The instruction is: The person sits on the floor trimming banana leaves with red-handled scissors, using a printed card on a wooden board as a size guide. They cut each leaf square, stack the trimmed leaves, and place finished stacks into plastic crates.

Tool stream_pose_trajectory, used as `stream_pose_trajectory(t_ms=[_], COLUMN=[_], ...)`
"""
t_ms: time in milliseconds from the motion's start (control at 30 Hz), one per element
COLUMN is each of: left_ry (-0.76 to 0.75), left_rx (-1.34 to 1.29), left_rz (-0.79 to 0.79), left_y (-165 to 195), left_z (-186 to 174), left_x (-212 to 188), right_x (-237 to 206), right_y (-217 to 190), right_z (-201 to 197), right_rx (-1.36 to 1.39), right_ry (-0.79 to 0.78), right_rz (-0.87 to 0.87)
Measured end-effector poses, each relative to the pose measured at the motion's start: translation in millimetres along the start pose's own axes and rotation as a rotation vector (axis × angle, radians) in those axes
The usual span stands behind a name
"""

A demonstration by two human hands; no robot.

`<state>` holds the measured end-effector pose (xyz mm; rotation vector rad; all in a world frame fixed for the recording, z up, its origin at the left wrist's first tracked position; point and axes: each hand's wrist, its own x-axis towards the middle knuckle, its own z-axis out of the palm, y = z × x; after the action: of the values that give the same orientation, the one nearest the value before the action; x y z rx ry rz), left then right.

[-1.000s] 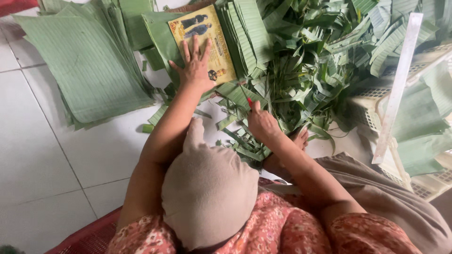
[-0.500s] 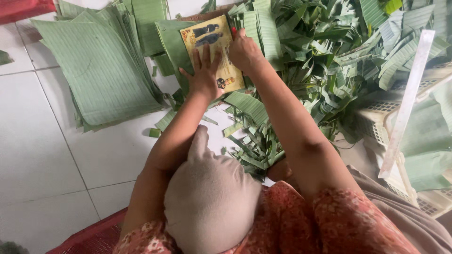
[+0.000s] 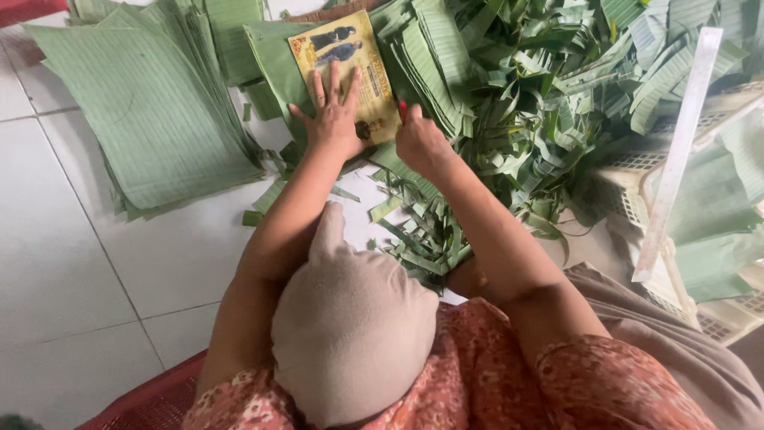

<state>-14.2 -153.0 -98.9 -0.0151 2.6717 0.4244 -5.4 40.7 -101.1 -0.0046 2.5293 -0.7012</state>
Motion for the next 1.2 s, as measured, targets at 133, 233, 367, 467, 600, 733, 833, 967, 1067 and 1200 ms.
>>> stream_pose_trajectory(t_ms=[133,233,367,467,600,733,833,967,1067,1200], left_ry=[-0.053,-0.059,-0.008,-0.038,-0.068,-0.071,-0.055,-0.032,-0.044,-0.047], left_rx=[-0.048,-0.071,-0.044,-0.027,-0.008,0.003,-0.012,-0.017,-0.031,-0.031], left_rz=[-0.02,-0.019,0.009,0.0,-0.019,-0.03,-0.013,0.0,-0.005,-0.006], left_y=[-0.5,-1.4,-1.6,0.1,1.9,3.1,2.5,1.7,1.8,1.2], left_z=[2.2,4.0,5.0,2.6,-1.5,-3.5,-3.3,-2.3,-1.7,-1.5], left_x=[3.8,5.7,5.0,5.2,3.6,2.3,0.0,-3.2,-4.0,-5.3], right_x=[-67.4,-110.7,-157.3,-170.8,-146.4,-86.1,-64.8,-78.7,-62.1,32.7], right_y=[28.8,47.0,72.2,84.9,88.0,69.0,52.0,50.7,64.5,79.8], right_z=[13.7,13.2,17.9,31.1,41.6,44.1,48.6,39.1,0.9,-66.5], right_rx=[-0.061,-0.163,-0.094,-0.129,-0.215,-0.182,-0.268,-0.174,0.138,0.548], right_ry=[-0.036,-0.075,0.001,0.03,0.123,0.415,0.398,0.165,0.065,0.1], right_rz=[0.032,0.052,-0.133,-0.366,-0.434,-0.484,-0.381,-0.327,-0.361,-0.288])
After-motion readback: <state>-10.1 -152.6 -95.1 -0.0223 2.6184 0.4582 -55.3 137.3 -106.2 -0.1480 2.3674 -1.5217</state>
